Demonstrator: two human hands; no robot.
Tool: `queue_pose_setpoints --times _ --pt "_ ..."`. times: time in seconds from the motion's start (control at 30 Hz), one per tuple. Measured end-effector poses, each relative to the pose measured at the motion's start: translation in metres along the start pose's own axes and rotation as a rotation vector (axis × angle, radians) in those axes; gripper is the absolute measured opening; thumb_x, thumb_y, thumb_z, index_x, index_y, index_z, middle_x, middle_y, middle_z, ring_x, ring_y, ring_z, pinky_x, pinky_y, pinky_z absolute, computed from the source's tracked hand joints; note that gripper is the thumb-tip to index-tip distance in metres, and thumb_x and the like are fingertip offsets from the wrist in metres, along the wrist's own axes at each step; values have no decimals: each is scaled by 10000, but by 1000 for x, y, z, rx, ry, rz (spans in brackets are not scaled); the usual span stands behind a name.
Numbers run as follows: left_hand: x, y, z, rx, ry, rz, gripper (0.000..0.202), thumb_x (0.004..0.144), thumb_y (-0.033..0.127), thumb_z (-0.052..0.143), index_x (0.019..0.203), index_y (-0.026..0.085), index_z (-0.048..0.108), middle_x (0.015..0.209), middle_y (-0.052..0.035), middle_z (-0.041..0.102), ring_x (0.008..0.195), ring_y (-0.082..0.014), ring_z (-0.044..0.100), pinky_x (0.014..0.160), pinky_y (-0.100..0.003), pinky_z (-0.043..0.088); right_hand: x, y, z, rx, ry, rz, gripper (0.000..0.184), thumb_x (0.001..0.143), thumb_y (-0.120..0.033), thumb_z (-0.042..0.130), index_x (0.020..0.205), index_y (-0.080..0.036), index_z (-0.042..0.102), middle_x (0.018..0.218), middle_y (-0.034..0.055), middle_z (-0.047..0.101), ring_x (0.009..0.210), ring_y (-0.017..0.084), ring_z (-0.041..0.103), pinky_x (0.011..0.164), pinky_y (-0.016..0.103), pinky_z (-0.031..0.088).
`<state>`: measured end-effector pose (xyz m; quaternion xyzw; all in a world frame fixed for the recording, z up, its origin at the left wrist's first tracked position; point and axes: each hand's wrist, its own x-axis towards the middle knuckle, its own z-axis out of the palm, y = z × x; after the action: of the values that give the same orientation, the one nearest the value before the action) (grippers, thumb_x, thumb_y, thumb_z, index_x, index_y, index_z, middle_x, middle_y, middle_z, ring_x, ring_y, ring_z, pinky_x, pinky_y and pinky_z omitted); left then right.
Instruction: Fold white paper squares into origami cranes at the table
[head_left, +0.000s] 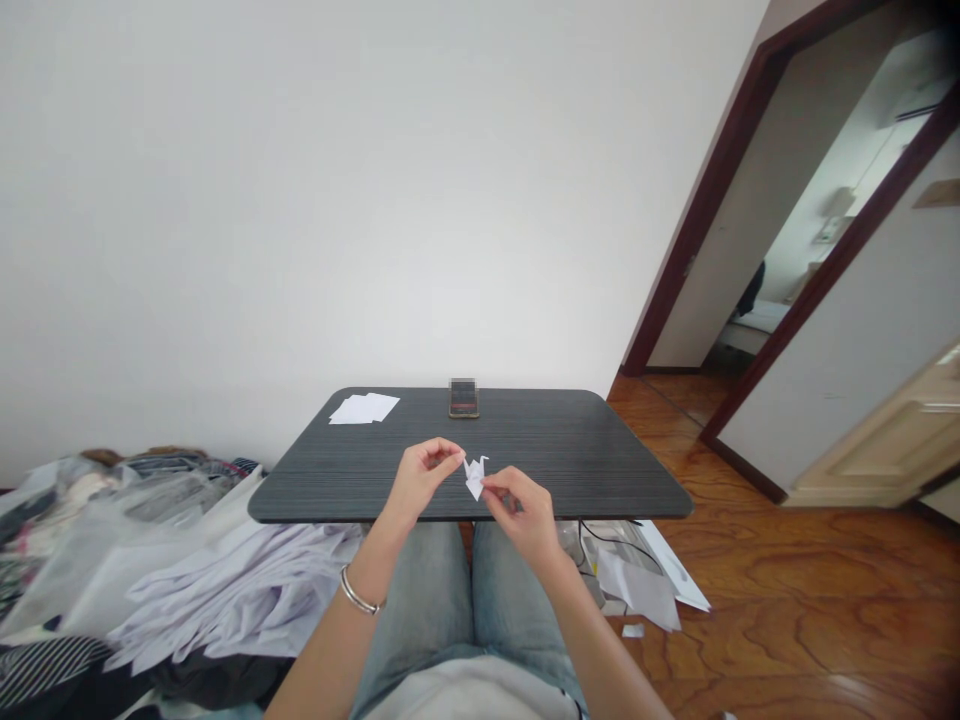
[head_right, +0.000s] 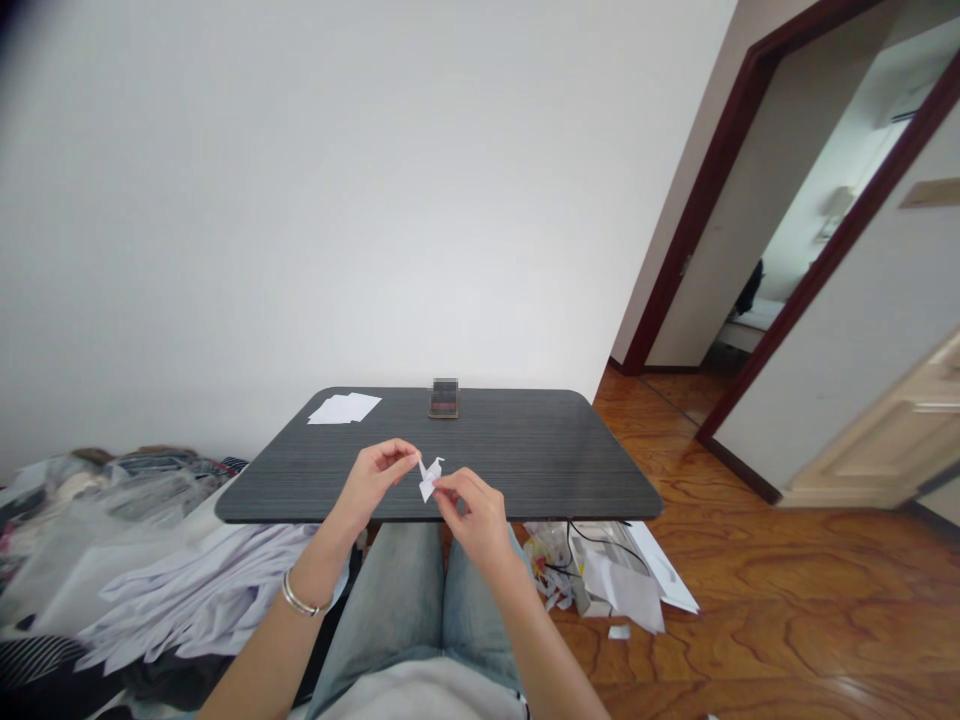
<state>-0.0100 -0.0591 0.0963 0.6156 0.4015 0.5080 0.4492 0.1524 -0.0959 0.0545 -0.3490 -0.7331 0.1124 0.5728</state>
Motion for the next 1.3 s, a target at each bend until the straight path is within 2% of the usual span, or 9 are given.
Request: queue_pose_setpoints --times 0.23,0.4,0.57,0.7,0.87,1.0,1.13,1.3 --pt "-1 -2 1 13 -15 28 189 689 317 653 706 131 626 659 -13 598 600 -109 499 560 -215 371 -4 0 2 -54 1 -90 125 811 -128 529 807 -204 628 692 10 652 573 111 574 488 205 420" --pt "1 -5 2 -26 -2 22 214 700 330 645 795 139 631 712 -17 595 594 -98 478 505 -195 345 -3 1 3 -68 75 -60 146 802 -119 511 763 -203 623 696 11 671 545 112 574 487 213 433" --pt "6 -21 -4 -17 51 -23 225 712 336 619 837 149 631 810 -43 628 692 -128 527 532 -195 375 -3 17 0 -105 124 -32 144 796 -117 507 763 -194 624 713 18 685 556 117 585 510 218 451" --pt "8 -42 -12 22 67 -97 224 712 329 596 833 147 641 830 -49 647 738 -145 562 574 -207 403 -2 45 -6 -217 132 -4 143 799 -145 497 758 -193 625 716 18 686 547 119 589 521 220 465" --pt "11 -67 -20 83 95 -175 244 712 346 589 837 142 637 844 -61 663 759 -158 584 593 -218 421 3 90 -22 -459 132 48 141 799 -160 484 750 -187 614 702 15 675 542 114 582 536 209 446" --pt "20 -84 -24 175 74 -164 260 720 374 583 829 145 637 871 -70 666 786 -180 595 625 -244 441 14 130 -38 -586 93 104 146 804 -194 482 749 -189 617 649 -5 650 505 102 554 545 198 413" --pt "30 -100 -28 236 40 -99 258 725 387 576 790 146 643 820 -68 671 804 -198 607 739 -289 453 29 172 -54 -647 85 166 129 798 -206 496 757 -188 616 666 1 664 516 107 561 549 195 393" --pt "38 -111 -30 341 32 -106 299 736 435 557 813 162 653 865 -70 680 801 -210 615 716 -293 460 49 220 -67 -738 63 254 118 788 -207 503 767 -194 618 701 12 682 570 133 590 569 206 384"
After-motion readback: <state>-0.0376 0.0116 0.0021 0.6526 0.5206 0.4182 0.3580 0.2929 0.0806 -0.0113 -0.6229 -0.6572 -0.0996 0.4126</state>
